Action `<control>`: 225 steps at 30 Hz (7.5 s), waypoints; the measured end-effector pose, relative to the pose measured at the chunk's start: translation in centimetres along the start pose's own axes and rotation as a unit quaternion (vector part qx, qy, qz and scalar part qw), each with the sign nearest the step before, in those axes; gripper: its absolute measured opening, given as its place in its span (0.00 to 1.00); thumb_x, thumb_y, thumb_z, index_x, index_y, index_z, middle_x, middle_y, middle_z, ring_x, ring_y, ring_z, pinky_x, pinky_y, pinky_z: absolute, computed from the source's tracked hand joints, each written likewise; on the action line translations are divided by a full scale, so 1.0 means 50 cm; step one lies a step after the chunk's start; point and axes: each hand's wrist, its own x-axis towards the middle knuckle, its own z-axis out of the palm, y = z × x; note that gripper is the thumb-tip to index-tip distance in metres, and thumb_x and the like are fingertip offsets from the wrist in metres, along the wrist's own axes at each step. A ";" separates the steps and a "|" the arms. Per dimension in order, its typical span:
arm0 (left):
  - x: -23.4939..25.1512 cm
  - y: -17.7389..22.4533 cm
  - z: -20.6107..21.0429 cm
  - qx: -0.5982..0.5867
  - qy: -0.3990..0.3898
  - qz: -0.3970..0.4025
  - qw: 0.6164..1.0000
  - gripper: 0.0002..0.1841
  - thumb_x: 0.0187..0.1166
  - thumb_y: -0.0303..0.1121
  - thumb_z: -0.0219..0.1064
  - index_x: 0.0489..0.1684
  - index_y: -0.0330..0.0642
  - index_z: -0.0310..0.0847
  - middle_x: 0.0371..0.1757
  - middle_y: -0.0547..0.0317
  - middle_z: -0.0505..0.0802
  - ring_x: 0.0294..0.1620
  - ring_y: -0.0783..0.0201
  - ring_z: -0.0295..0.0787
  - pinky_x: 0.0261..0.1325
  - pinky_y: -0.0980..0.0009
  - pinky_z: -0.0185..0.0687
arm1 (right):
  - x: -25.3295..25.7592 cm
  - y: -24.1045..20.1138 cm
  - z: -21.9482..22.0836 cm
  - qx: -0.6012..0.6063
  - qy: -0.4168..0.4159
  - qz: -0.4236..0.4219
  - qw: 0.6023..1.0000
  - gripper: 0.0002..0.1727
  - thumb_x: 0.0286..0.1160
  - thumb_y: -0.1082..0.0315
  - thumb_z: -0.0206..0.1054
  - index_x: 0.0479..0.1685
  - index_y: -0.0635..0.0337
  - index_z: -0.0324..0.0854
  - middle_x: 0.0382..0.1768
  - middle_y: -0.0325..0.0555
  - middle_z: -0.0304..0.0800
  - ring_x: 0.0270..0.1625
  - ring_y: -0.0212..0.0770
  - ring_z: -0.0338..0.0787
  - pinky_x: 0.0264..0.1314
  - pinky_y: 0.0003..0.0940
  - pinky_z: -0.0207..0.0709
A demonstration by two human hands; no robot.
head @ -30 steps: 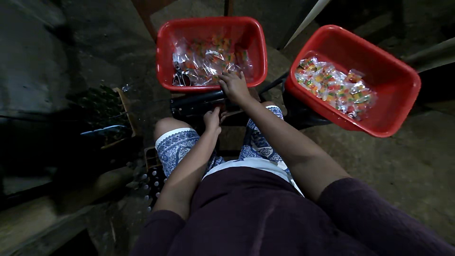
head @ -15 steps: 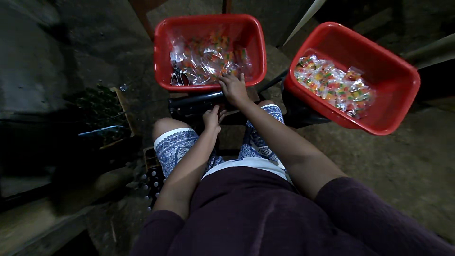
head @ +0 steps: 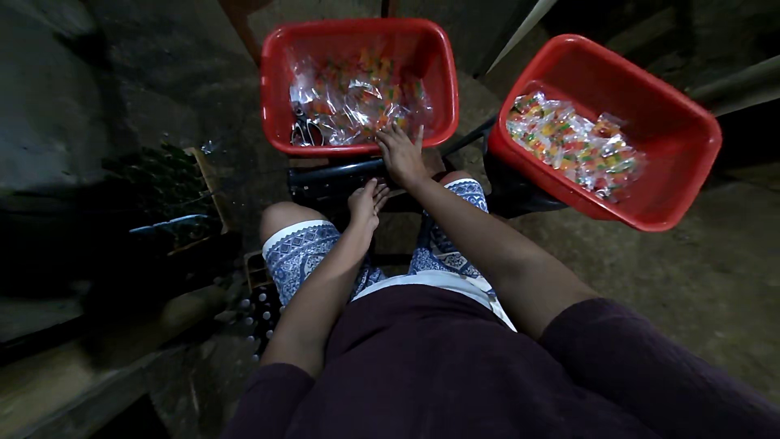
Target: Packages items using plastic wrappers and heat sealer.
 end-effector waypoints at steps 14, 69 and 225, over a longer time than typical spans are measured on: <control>0.003 -0.004 -0.007 0.061 0.015 0.037 0.997 0.19 0.90 0.40 0.61 0.62 0.29 0.74 0.49 0.47 0.92 0.44 0.64 0.92 0.47 0.69 0.88 | 0.004 -0.005 -0.017 0.020 -0.048 0.015 0.999 0.25 0.95 0.58 0.44 0.80 0.50 0.78 0.81 0.43 0.78 0.92 0.54 0.62 0.90 0.76 0.27; -0.084 0.041 -0.055 0.368 -0.238 0.281 0.854 0.17 0.83 0.28 0.65 0.64 0.26 0.80 0.58 0.43 0.91 0.58 0.63 0.90 0.65 0.68 0.85 | -0.247 0.394 -0.442 0.057 0.265 0.371 0.888 0.25 0.82 0.62 0.68 0.67 0.77 0.77 0.65 0.75 0.82 0.72 0.70 0.80 0.77 0.65 0.68; 0.112 0.417 -0.122 -0.166 -0.046 0.320 0.932 0.15 0.86 0.20 0.59 0.67 0.41 0.77 0.56 0.59 0.90 0.50 0.67 0.90 0.54 0.69 0.88 | 0.226 -0.137 -0.260 0.180 -0.279 0.040 0.943 0.32 0.78 0.64 0.74 0.80 0.59 0.70 0.51 0.56 0.86 0.45 0.46 0.87 0.51 0.48 0.82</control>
